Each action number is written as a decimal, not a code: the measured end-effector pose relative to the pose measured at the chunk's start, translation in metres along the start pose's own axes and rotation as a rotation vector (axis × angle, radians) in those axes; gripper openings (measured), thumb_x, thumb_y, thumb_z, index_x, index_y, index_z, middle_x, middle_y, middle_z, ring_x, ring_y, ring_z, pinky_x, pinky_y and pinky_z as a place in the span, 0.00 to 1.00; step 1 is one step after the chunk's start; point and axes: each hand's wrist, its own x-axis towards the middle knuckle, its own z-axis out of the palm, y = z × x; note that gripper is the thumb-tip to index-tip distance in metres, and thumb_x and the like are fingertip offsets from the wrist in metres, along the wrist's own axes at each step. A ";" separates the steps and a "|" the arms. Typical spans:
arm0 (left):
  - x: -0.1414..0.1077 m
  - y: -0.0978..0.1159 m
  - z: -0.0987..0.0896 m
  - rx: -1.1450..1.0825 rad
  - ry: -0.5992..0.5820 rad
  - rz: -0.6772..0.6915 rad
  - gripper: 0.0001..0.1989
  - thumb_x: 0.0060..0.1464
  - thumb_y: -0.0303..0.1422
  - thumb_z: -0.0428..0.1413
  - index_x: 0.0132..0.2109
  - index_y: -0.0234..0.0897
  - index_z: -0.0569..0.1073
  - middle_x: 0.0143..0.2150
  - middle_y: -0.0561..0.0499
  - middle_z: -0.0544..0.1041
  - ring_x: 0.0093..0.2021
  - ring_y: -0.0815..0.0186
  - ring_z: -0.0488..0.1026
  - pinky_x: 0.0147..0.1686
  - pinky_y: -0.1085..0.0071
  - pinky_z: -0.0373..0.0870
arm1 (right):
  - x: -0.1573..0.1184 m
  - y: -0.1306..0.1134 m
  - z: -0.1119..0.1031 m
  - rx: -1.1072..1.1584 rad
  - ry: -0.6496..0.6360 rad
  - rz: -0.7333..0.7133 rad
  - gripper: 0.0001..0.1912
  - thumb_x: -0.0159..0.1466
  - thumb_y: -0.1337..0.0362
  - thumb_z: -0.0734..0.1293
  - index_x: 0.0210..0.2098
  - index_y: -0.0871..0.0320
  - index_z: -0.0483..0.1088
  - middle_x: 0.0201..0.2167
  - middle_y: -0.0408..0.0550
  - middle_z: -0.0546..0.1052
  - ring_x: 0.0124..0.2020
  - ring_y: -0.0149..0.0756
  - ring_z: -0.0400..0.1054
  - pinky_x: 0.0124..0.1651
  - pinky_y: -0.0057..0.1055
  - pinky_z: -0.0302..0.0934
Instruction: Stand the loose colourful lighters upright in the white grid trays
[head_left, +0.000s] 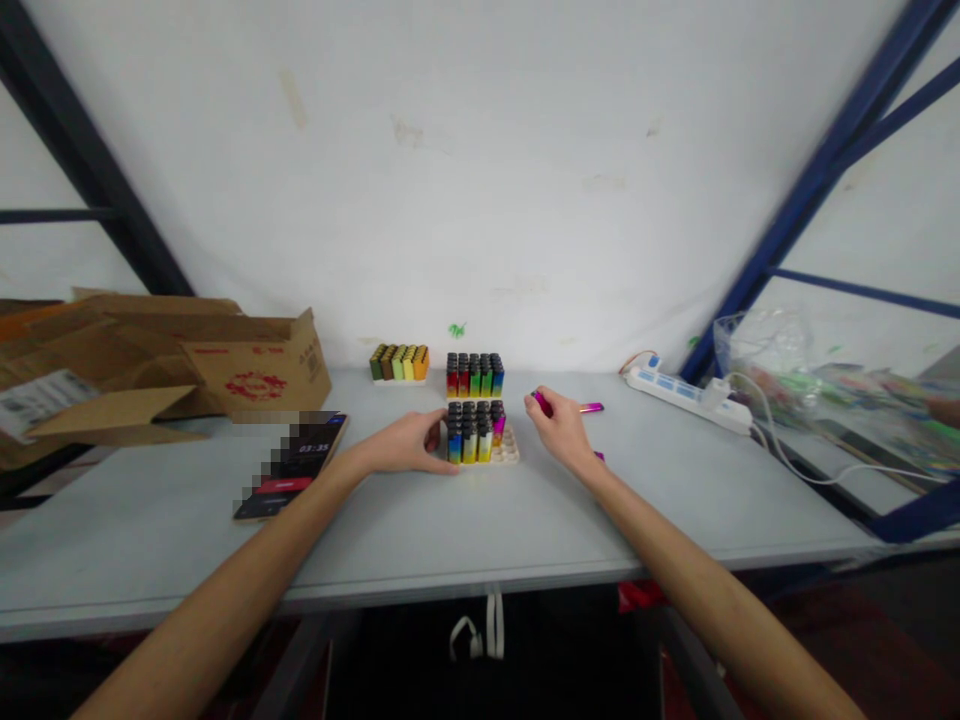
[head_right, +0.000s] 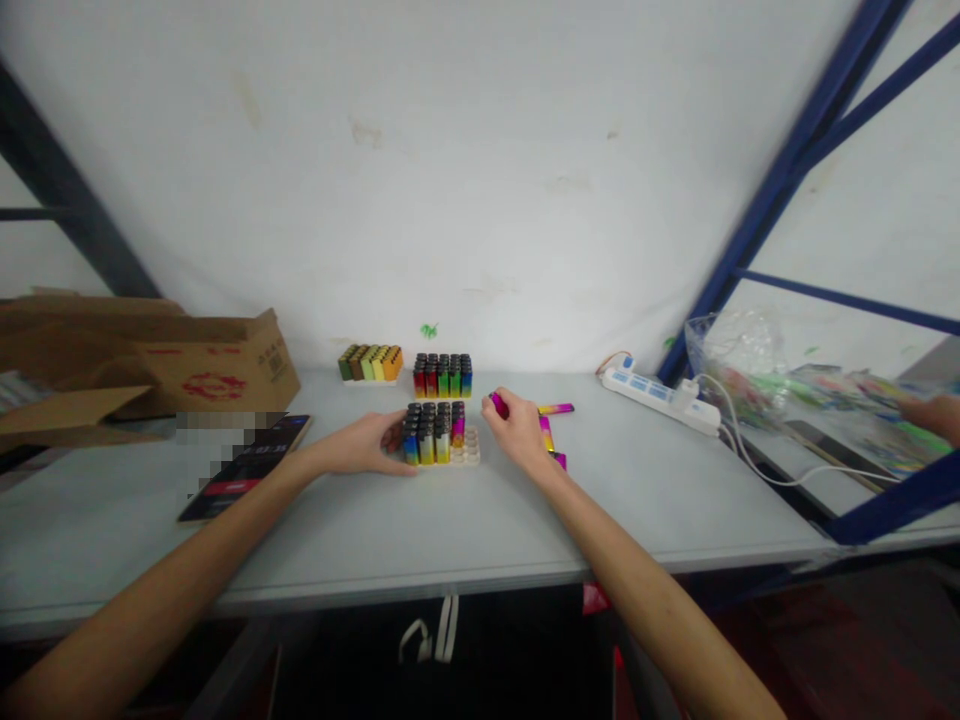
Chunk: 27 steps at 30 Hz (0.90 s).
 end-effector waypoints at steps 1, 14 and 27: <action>0.000 0.000 0.000 0.001 0.001 0.002 0.38 0.43 0.58 0.65 0.54 0.38 0.70 0.33 0.53 0.75 0.33 0.59 0.72 0.32 0.68 0.63 | 0.000 -0.001 -0.001 0.010 -0.012 0.000 0.20 0.68 0.50 0.60 0.24 0.55 0.59 0.20 0.37 0.59 0.25 0.31 0.54 0.31 0.30 0.47; 0.003 -0.011 0.004 0.003 0.010 0.007 0.37 0.42 0.58 0.66 0.51 0.38 0.70 0.32 0.53 0.74 0.32 0.60 0.72 0.30 0.68 0.62 | 0.000 -0.010 -0.012 0.010 -0.233 -0.214 0.23 0.73 0.48 0.60 0.29 0.56 0.69 0.24 0.42 0.70 0.27 0.32 0.63 0.34 0.30 0.58; 0.004 -0.010 0.004 0.036 0.002 0.001 0.37 0.42 0.60 0.65 0.50 0.38 0.69 0.34 0.52 0.75 0.32 0.60 0.72 0.31 0.69 0.63 | 0.002 -0.005 -0.016 -0.162 -0.552 -0.292 0.13 0.74 0.55 0.63 0.40 0.57 0.72 0.34 0.48 0.80 0.35 0.37 0.74 0.39 0.29 0.61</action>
